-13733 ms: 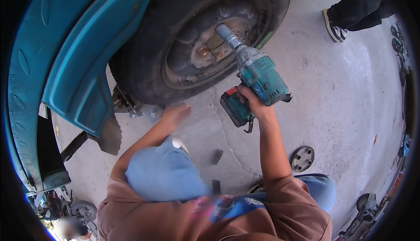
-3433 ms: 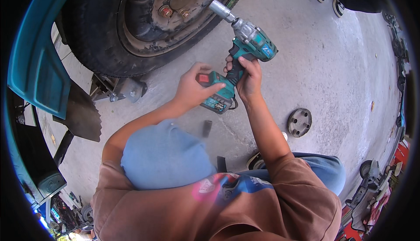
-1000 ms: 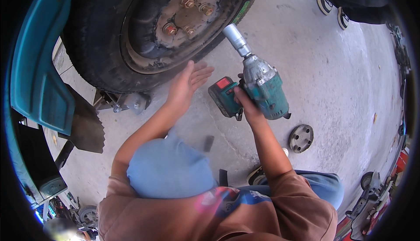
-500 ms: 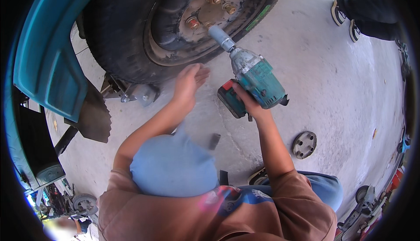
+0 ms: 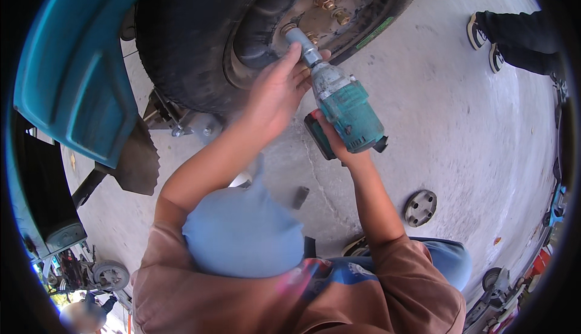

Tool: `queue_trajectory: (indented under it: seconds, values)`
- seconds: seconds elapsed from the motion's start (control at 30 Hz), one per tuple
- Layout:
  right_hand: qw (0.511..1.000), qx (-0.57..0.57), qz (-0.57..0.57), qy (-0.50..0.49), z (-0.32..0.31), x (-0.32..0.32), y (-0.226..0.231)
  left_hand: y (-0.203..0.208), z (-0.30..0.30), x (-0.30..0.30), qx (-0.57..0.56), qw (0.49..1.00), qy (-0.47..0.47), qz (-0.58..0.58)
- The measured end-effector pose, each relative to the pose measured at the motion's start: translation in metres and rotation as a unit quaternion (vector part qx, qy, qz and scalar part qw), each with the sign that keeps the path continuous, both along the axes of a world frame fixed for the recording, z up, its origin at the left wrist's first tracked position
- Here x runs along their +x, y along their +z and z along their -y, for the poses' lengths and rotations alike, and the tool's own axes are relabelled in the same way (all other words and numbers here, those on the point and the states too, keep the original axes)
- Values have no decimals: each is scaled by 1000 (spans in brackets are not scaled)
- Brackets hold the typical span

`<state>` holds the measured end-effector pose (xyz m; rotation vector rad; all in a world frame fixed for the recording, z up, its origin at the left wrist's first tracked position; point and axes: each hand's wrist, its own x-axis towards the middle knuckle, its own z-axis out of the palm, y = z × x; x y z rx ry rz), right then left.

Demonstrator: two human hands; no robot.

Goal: The person installs a wheel onto a teal three-wheeled vehicle. They first thread several lug nuts onto the wheel studs by hand, then use a cordless impact wrench to tighten the nuts, and finally place a hubcap over the center of the wheel.

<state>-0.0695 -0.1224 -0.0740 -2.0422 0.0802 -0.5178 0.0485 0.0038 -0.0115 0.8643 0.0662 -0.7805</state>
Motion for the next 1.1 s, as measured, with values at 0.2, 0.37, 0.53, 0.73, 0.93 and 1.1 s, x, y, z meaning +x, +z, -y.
queue_trajectory:
  seconds: [0.2, 0.37, 0.53, 0.73, 0.93, 1.1]
  values:
    - [997, -39, 61, 6, 6, 10, -11, 0, 7, 7, 3, 999, 9, -53]
    - [997, -77, 5, -9, 0, 12, -2, 0, -2, 7, 25, 998, 18, -64]
    - [996, -84, -17, 3, 1, 14, -8, -49, -64, -5, 208, 954, -58, -208]
    - [986, 98, -134, -8, -1, 7, -46, -72, -90, -14, 349, 913, 138, -159]
    - [995, 65, -57, -43, -1, 11, -56, -87, -99, -13, 305, 933, 151, -114]
    - [981, -186, -14, -46, 0, 12, -66, -84, -98, -14, 313, 934, 143, -101]
